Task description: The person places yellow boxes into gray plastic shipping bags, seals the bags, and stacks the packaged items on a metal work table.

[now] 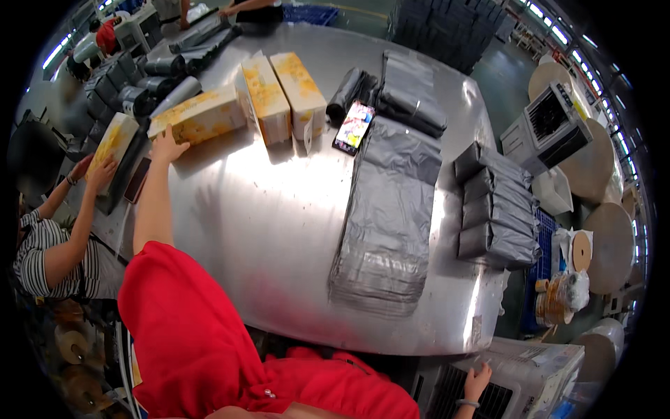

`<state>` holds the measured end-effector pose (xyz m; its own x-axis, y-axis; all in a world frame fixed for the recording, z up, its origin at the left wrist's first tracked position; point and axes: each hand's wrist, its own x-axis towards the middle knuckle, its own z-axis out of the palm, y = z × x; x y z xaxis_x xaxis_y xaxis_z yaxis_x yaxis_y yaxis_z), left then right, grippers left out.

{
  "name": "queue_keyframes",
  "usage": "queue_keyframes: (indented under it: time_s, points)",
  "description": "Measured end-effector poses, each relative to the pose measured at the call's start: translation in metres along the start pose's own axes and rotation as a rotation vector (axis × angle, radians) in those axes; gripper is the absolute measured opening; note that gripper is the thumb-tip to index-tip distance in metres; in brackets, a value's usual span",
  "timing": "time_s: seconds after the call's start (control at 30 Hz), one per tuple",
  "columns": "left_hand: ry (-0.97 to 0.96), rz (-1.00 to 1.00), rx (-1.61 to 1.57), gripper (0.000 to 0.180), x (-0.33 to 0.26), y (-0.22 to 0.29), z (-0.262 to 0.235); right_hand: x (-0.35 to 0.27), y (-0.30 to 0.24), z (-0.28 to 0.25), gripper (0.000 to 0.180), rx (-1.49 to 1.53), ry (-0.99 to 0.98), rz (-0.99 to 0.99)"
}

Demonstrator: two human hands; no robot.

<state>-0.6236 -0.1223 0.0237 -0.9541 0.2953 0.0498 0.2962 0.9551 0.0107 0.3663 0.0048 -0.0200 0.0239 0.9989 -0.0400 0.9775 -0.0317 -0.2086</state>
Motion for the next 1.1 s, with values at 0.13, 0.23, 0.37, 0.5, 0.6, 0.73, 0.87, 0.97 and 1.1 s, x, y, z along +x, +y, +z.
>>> queue_keyframes:
  time_s: [0.13, 0.23, 0.37, 0.5, 0.6, 0.73, 0.87, 0.97, 1.1]
  points:
    - [-0.029, 0.335, -0.097, 0.097, 0.008, -0.06, -0.028, -0.036, 0.067, 0.04, 0.035, 0.148, 0.056, 0.176]
    - [-0.107, 0.391, -0.037, 0.075, -0.032, -0.07, -0.082, -0.026, 0.055, 0.062, 0.033, 0.415, 0.021, 0.285]
    - [-0.156, 0.31, 0.045, 0.069, -0.1, -0.127, -0.133, 0.033, -0.092, 0.073, 0.026, 0.633, 0.024, -0.096]
    - [-0.34, 0.304, -0.037, 0.079, -0.174, -0.152, -0.149, 0.051, -0.212, 0.055, 0.023, 0.699, -0.007, -0.345]
    - [-0.506, 0.22, -0.129, 0.094, -0.235, -0.163, -0.127, 0.034, -0.249, 0.041, 0.02, 0.672, -0.046, -0.48]
    - [-0.462, 0.277, -0.115, 0.108, -0.264, -0.177, -0.088, 0.021, -0.238, 0.051, 0.018, 0.691, -0.039, -0.563]
    - [-0.228, 0.289, 0.038, 0.105, -0.268, -0.13, -0.032, 0.011, -0.203, 0.061, 0.019, 0.799, -0.047, -0.464]
    - [-0.195, 0.181, -0.095, 0.099, -0.244, -0.062, -0.034, 0.021, -0.202, 0.083, 0.019, 0.933, -0.124, -0.377]
    - [-0.687, 0.19, -1.467, 0.076, -0.242, 0.037, -0.027, 0.048, -0.284, 0.036, 0.015, 1.021, -0.127, -0.626]
